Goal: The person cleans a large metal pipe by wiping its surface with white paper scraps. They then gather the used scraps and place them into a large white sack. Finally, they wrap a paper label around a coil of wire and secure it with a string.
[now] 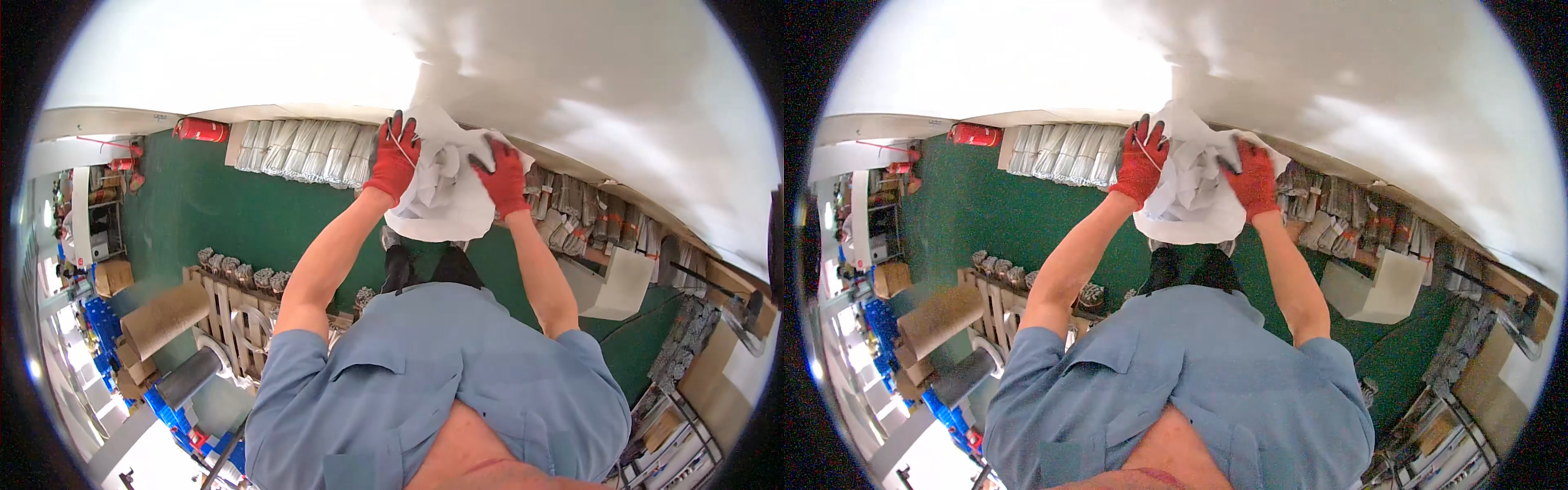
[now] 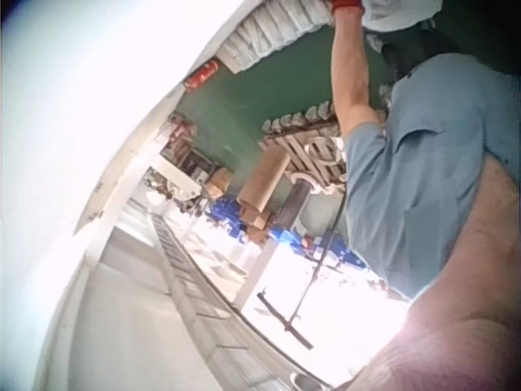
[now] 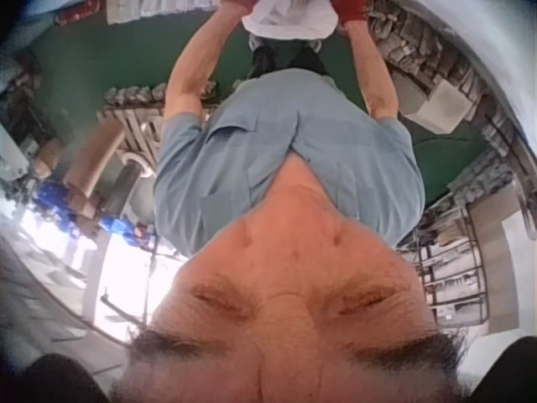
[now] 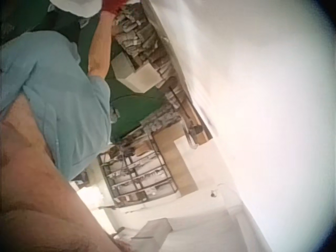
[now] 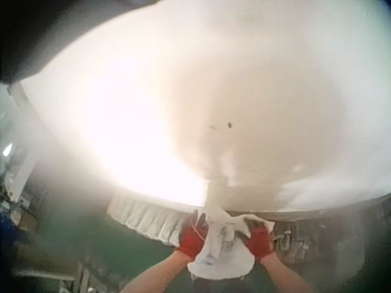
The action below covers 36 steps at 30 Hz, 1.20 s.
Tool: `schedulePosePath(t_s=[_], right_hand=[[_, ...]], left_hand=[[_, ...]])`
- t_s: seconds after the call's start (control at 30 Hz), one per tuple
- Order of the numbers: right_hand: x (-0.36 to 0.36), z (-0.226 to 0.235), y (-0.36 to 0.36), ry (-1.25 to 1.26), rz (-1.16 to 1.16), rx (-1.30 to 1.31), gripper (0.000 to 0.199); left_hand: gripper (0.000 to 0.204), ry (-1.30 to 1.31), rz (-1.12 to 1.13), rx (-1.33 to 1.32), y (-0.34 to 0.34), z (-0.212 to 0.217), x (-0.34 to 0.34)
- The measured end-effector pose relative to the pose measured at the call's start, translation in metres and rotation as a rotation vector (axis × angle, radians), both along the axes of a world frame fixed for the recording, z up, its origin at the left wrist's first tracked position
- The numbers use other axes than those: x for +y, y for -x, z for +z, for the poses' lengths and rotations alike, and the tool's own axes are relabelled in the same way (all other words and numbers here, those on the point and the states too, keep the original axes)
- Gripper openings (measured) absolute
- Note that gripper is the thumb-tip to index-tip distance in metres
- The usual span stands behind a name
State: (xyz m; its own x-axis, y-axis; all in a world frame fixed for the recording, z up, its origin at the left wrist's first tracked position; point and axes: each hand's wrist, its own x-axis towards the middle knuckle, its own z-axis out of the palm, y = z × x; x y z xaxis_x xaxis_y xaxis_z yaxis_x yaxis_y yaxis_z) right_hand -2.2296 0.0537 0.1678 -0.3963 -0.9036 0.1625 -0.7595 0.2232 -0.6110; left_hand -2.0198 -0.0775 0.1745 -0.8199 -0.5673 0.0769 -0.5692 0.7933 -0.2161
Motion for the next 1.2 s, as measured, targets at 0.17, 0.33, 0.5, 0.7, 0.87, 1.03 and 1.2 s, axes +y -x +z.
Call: schedulePosePath(t_s=[0.17, 0.33, 0.5, 0.7, 0.87, 1.03, 1.2], right_hand=[[-0.010, 0.042, -0.049, 0.060, 0.014, -0.549, 0.046], [-0.046, 0.018, -0.064, 0.011, 0.075, -0.460, 0.028], [-0.036, -0.023, -0.035, -0.019, 0.008, -0.681, 0.026], [-0.029, -0.069, -0.007, -0.120, -0.102, -0.625, 0.030], [-0.020, -0.117, 0.019, -0.341, 0.035, -0.425, 0.030], [-0.032, -0.106, 0.038, -0.710, 0.219, -0.218, 0.044], [-0.042, -0.061, 0.055, -0.532, 0.269, 0.125, 0.034]], left_hand=[[0.032, -0.227, -0.003, -0.267, 0.041, -0.019, 0.010], [0.036, -0.667, -0.026, 0.652, 0.018, -0.112, 0.005], [0.027, -0.212, -0.029, -0.220, 0.050, -0.020, 0.022], [0.040, -0.281, 0.010, -0.037, 0.029, 0.032, 0.020], [0.055, -0.658, 0.225, 0.819, 0.005, 0.077, 0.031], [0.052, -0.698, 0.576, 1.026, -0.059, 0.085, 0.065], [0.044, -0.843, 0.746, 1.131, -0.088, 0.085, 0.110]])
